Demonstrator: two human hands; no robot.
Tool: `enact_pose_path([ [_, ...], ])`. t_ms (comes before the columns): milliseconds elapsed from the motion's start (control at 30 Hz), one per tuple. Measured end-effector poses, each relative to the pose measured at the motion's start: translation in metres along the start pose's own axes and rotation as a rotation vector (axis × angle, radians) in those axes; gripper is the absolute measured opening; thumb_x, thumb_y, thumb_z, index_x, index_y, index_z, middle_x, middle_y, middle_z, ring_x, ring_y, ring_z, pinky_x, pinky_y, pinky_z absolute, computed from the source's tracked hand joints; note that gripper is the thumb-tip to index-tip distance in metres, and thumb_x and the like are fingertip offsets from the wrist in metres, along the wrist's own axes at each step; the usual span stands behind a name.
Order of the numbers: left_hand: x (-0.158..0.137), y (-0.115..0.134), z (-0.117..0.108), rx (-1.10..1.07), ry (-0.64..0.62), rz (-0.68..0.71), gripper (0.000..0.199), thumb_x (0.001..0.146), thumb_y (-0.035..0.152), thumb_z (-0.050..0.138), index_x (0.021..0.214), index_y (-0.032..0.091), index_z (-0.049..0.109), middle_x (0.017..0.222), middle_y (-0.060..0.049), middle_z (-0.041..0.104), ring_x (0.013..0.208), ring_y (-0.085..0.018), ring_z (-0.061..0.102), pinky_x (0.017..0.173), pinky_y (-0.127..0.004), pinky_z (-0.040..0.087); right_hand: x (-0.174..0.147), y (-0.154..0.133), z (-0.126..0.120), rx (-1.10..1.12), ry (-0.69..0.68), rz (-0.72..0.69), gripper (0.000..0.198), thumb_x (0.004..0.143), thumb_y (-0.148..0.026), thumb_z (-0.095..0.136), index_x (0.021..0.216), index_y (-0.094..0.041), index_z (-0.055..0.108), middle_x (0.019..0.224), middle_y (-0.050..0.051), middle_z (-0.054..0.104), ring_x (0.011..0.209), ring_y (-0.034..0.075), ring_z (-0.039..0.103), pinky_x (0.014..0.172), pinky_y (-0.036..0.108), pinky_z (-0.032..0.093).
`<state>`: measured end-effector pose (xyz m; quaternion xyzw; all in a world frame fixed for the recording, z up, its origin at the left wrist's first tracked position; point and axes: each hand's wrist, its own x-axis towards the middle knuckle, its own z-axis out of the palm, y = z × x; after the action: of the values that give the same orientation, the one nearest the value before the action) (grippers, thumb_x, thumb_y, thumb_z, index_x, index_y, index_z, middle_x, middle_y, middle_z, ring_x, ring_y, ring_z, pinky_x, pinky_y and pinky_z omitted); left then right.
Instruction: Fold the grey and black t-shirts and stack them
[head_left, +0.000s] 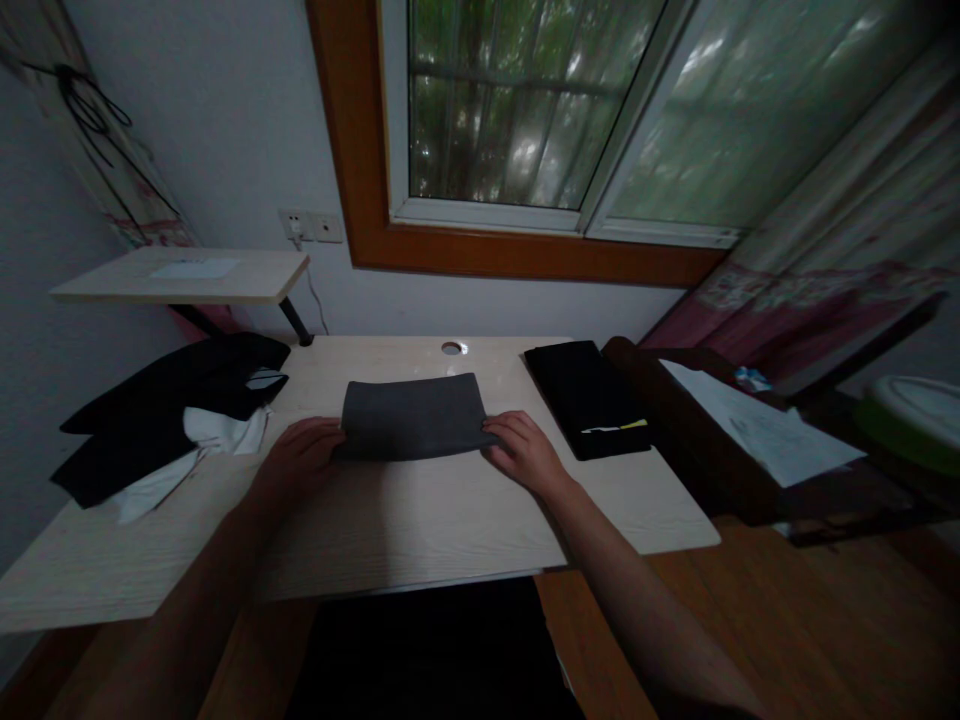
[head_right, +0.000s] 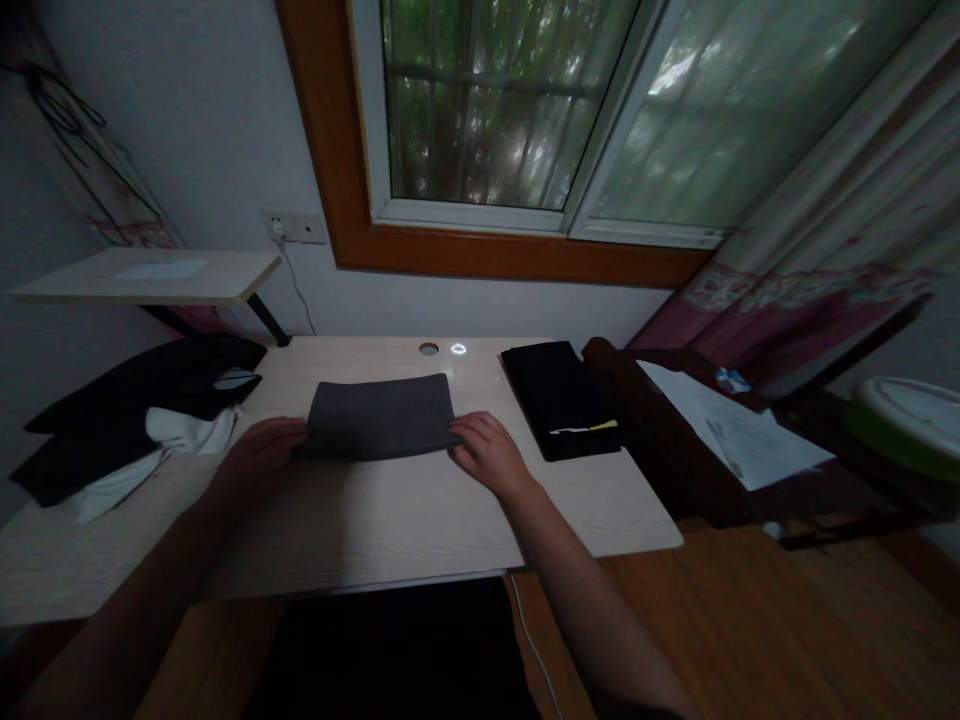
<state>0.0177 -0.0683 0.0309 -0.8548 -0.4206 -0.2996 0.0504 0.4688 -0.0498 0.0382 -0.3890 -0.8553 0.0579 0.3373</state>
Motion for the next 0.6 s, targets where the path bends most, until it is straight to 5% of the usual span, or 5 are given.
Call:
enact_pose_path([
  [367, 0.038, 0.022, -0.029, -0.317, 0.038, -0.175, 0.029, 0.098, 0.03, 0.053, 0.125, 0.024, 0.06, 0.14, -0.01, 0.065, 0.136, -0.026, 0.057, 0.116, -0.049, 0.045, 0.029, -0.024, -0.029, 0.172, 0.246, 0.149, 0.014, 0.092, -0.031, 0.061, 0.105, -0.027, 0.066, 0.114, 0.01, 0.07, 0.112, 0.029, 0.065, 0.1, 0.049, 0.054],
  [600, 0.058, 0.031, -0.037, -0.567, 0.13, -0.57, 0.026, 0.093, 0.048, 0.057, 0.099, 0.023, 0.057, 0.095, -0.002, 0.068, 0.086, -0.019, 0.066, 0.075, -0.031, 0.054, 0.05, -0.026, -0.035, 0.474, 0.387, 0.374, 0.026, 0.095, -0.048, 0.059, 0.107, -0.026, 0.056, 0.103, 0.007, 0.063, 0.087, 0.021, 0.063, 0.073, 0.033, 0.056],
])
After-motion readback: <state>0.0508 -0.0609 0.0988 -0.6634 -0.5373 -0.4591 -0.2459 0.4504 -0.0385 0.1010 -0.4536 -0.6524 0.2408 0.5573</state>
